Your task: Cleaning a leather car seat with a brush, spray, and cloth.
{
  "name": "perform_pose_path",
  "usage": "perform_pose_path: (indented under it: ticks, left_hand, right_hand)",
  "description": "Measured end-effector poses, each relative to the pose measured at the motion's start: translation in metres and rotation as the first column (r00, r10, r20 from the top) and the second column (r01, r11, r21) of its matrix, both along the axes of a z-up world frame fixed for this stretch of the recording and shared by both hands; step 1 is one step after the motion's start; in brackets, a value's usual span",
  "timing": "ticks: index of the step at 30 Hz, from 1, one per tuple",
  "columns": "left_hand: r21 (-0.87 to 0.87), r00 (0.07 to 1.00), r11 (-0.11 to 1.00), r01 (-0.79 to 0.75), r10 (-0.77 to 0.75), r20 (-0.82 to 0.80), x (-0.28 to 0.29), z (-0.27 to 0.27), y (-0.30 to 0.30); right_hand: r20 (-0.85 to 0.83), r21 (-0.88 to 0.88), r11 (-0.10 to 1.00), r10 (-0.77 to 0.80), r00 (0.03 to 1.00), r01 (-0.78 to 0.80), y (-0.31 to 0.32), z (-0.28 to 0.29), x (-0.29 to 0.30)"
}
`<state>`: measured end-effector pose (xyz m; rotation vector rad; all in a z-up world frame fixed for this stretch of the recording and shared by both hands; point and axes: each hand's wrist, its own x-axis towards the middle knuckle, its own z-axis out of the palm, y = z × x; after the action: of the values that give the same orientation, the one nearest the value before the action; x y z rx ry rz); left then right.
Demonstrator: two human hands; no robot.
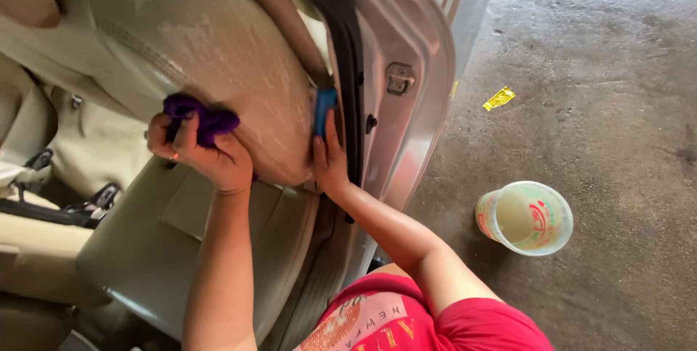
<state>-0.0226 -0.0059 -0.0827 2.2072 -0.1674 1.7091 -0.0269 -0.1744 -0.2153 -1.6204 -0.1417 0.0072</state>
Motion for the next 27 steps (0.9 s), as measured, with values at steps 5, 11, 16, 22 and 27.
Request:
perform_pose_path:
  ticks: [5, 11, 16, 22, 27]
  left_hand:
    - [-0.009, 0.999, 1.000, 0.007, -0.006, 0.031, 0.007, -0.005, 0.000]
    - [-0.034, 0.999, 0.999, 0.019, -0.018, 0.047, 0.003, -0.003, -0.006]
    - [-0.004, 0.997, 1.000, 0.017, -0.017, 0.074, 0.011, -0.001, -0.005]
    - [-0.038, 0.995, 0.998, 0.043, -0.039, 0.089, 0.008, -0.005, -0.009]
    - [-0.012, 0.994, 1.000, 0.006, -0.005, 0.106, 0.014, -0.002, -0.008]
  right_hand:
    - [0.286, -0.011, 0.991, 0.132, 0.949, -0.135, -0.001, -0.131, -0.069]
    - [-0.106, 0.163, 0.984, -0.056, 0.993, 0.073, -0.003, -0.009, 0.015]
    - [0.335, 0.104, 0.987, 0.078, 0.939, -0.119, -0.010, -0.084, -0.044]
    - [0.216, 0.100, 0.995, 0.005, 0.976, -0.027, -0.010, -0.009, 0.021]
    - [0.302, 0.333, 0.911, 0.143, 0.942, -0.245, -0.002, -0.076, -0.049]
